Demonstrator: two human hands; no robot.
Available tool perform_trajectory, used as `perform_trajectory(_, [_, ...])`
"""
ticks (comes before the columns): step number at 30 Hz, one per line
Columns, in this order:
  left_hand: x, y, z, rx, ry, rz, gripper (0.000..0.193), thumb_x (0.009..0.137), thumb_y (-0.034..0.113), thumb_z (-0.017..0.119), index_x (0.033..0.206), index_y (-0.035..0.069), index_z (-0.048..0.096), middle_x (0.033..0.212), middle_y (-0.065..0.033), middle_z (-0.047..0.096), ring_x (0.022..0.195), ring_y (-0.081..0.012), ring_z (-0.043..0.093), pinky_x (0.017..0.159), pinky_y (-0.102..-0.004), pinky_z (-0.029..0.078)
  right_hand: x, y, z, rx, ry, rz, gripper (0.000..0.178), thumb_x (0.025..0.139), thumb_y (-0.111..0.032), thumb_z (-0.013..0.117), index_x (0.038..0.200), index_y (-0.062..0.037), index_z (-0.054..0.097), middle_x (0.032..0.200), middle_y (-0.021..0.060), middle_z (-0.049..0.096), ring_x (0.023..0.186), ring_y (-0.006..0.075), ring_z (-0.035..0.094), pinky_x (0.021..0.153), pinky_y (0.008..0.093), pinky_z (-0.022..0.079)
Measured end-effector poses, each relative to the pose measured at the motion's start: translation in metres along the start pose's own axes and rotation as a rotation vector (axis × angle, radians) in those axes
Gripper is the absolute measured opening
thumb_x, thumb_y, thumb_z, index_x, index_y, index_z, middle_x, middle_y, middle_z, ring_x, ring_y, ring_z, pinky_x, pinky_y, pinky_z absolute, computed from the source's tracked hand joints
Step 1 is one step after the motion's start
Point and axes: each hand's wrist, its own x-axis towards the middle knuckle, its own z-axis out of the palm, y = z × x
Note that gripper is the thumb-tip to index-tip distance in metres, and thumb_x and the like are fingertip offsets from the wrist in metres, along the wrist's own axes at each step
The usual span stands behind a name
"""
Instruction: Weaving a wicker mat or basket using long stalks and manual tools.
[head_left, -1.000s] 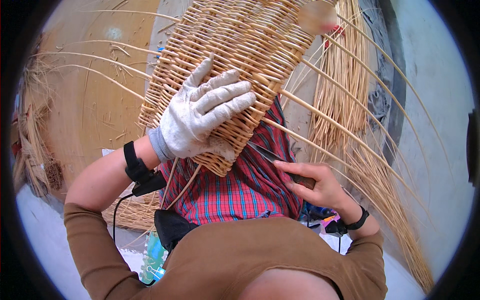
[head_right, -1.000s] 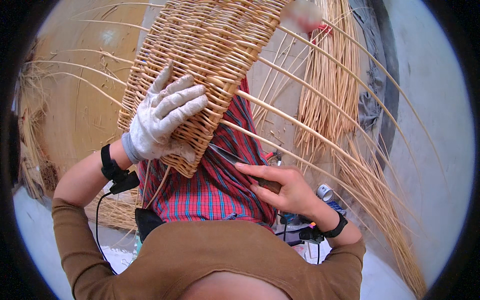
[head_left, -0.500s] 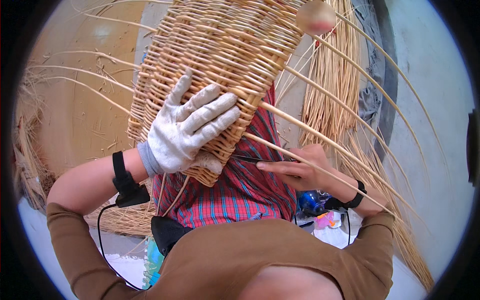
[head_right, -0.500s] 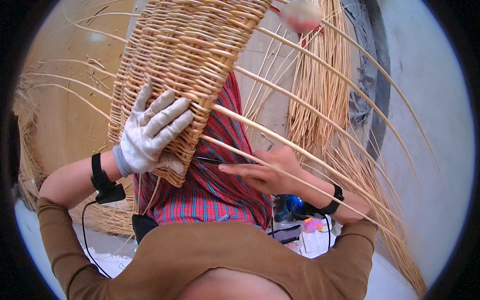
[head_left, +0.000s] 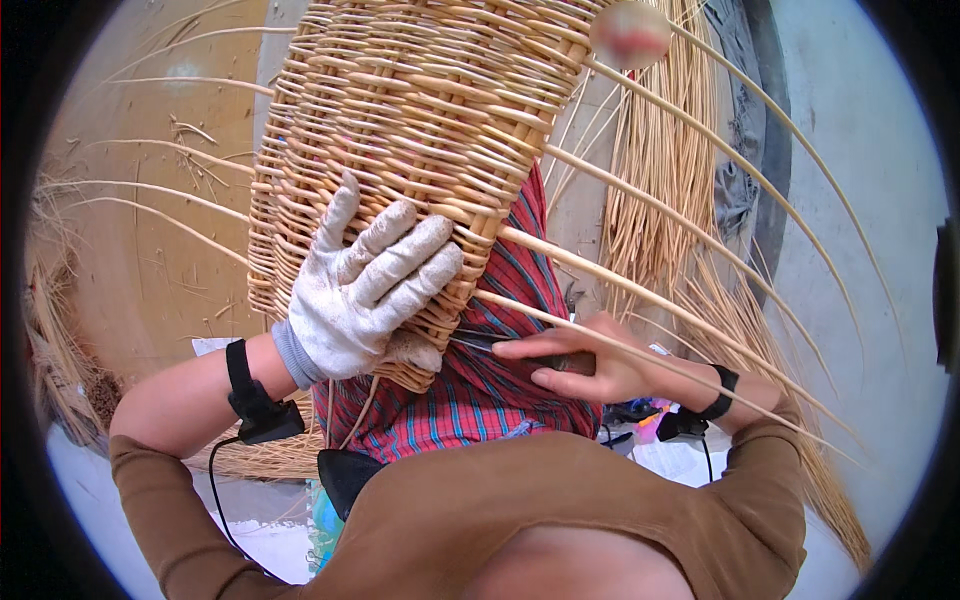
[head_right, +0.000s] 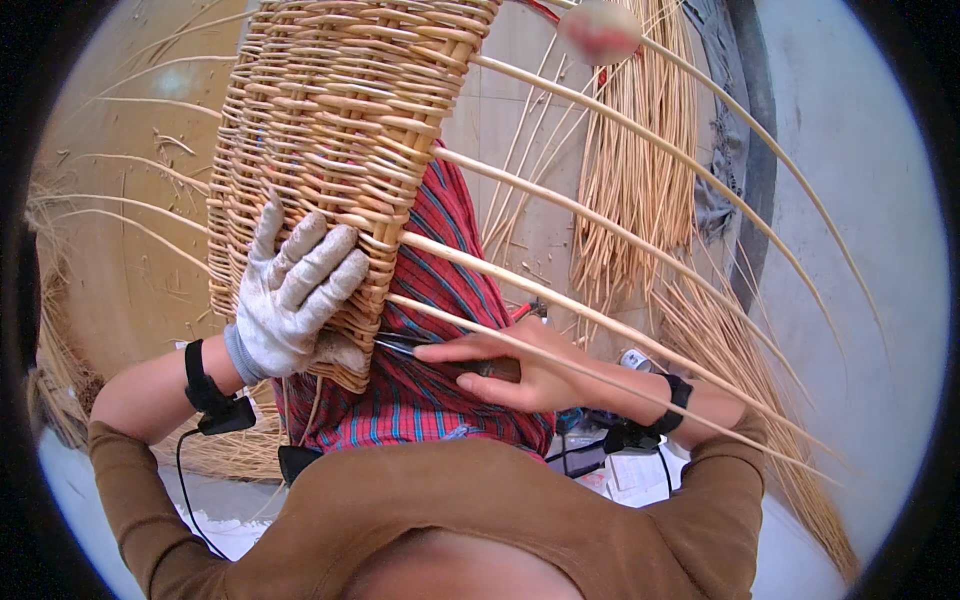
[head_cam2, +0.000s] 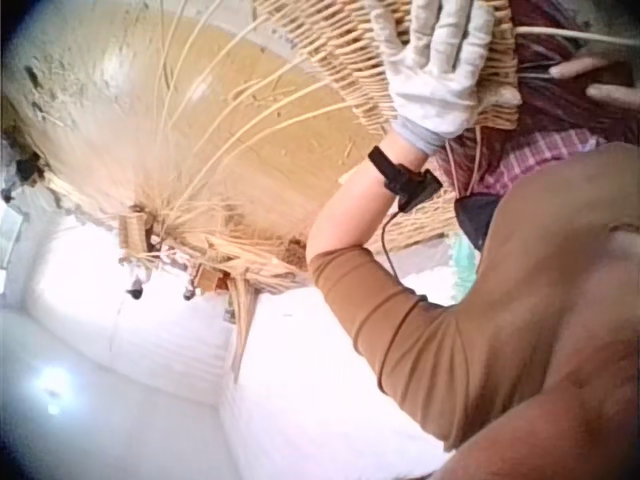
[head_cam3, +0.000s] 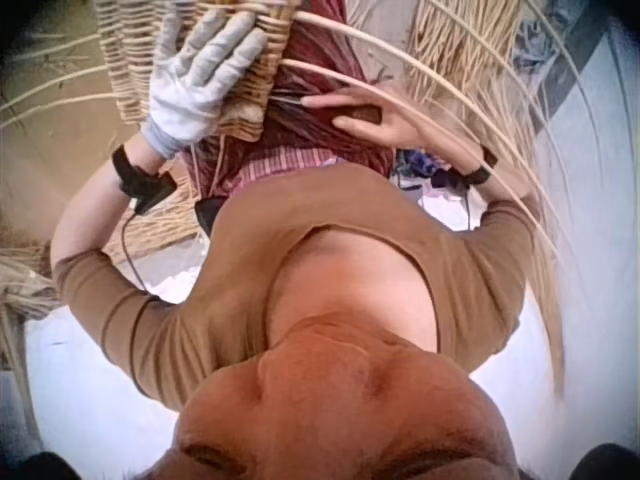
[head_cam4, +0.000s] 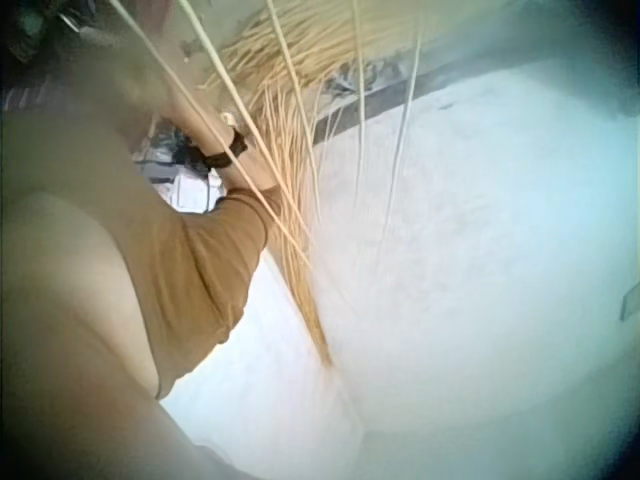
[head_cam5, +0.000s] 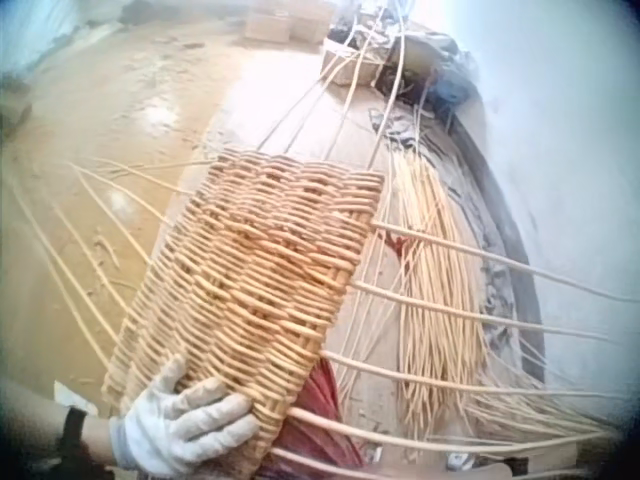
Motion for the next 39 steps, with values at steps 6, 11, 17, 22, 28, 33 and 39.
perform_trajectory(6, [0.002, 0.002, -0.003, 0.015, -0.015, 0.012, 0.096, 0.075, 0.070, 0.063, 0.151, 0.012, 0.052, 0.157, -0.0119, 0.049, 0.154, -0.0324, 0.034, 0.127, -0.0638, 0.011, 0.009, -0.005, 0.008, -0.262, 0.243, -0.156, 0.053, 0.089, -0.016, 0.072, 0.141, -0.0284, 0.066, 0.073, 0.0065, 0.066, 0.053, 0.0202, 0.060, 0.051, 0.0347, 0.050])
perform_trajectory(11, [0.003, 0.006, -0.007, 0.014, -0.003, 0.004, 0.098, 0.076, 0.069, 0.066, 0.152, 0.010, 0.050, 0.157, -0.0148, 0.048, 0.153, -0.0344, 0.035, 0.128, -0.0599, 0.013, 0.003, -0.025, 0.016, -0.239, 0.284, -0.071, 0.061, 0.085, -0.010, 0.074, 0.140, -0.0361, 0.065, 0.075, 0.0081, 0.063, 0.053, 0.0236, 0.059, 0.050, 0.0365, 0.049])
perform_trajectory(17, [0.000, 0.004, 0.003, -0.118, 0.191, 0.039, 0.101, 0.072, 0.061, 0.081, 0.153, 0.012, 0.045, 0.157, -0.0180, 0.048, 0.153, -0.0369, 0.034, 0.127, -0.0602, 0.015, 0.003, -0.020, 0.001, -0.310, -0.080, 0.148, 0.081, 0.087, -0.009, 0.073, 0.155, -0.0426, 0.045, 0.081, 0.0101, 0.061, 0.065, 0.0247, 0.060, 0.059, 0.0395, 0.048])
perform_trajectory(22, [-0.005, 0.005, 0.004, 0.056, 0.205, 0.096, 0.098, 0.076, 0.068, 0.074, 0.155, 0.017, 0.045, 0.161, -0.0165, 0.041, 0.154, -0.0402, 0.028, 0.126, -0.0639, 0.013, 0.006, -0.004, 0.009, 0.275, -0.086, -0.099, 0.081, 0.088, -0.005, 0.068, 0.162, -0.0239, 0.039, 0.085, -0.0010, 0.066, 0.069, 0.0155, 0.059, 0.065, 0.0341, 0.049])
perform_trajectory(28, [-0.006, 0.006, 0.004, 0.122, 0.242, 0.101, 0.097, 0.075, 0.069, 0.073, 0.154, 0.019, 0.047, 0.160, -0.0155, 0.040, 0.154, -0.0403, 0.027, 0.125, -0.0662, 0.014, 0.002, 0.013, 0.042, 1.457, -0.394, 0.071, 0.096, 0.093, 0.002, 0.062, 0.169, -0.0230, 0.010, 0.063, -0.0077, 0.034, 0.053, 0.0039, 0.032, 0.046, 0.0209, 0.026])
perform_trajectory(33, [-0.010, 0.010, -0.022, 0.049, -0.114, 0.015, 0.107, 0.069, 0.069, 0.077, 0.149, 0.002, 0.050, 0.159, -0.0204, 0.041, 0.150, -0.0459, 0.033, 0.124, -0.0672, 0.018, -0.004, 0.021, 0.050, 1.522, -0.321, -0.090, 0.085, 0.099, -0.010, 0.060, 0.168, -0.0163, 0.011, 0.067, -0.0065, 0.030, 0.052, 0.0043, 0.028, 0.044, 0.0199, 0.022])
perform_trajectory(39, [-0.018, 0.027, -0.022, 0.061, -0.307, 0.202, 0.134, 0.063, 0.078, 0.077, 0.159, -0.001, 0.027, 0.165, -0.0267, 0.027, 0.155, -0.0460, 0.021, 0.125, -0.0674, 0.015, -0.015, 0.003, 0.065, 1.717, 0.089, -0.247, 0.046, 0.103, -0.022, 0.058, 0.145, -0.0110, 0.044, 0.077, -0.0061, 0.034, 0.053, 0.0037, 0.027, 0.042, 0.0205, 0.019])
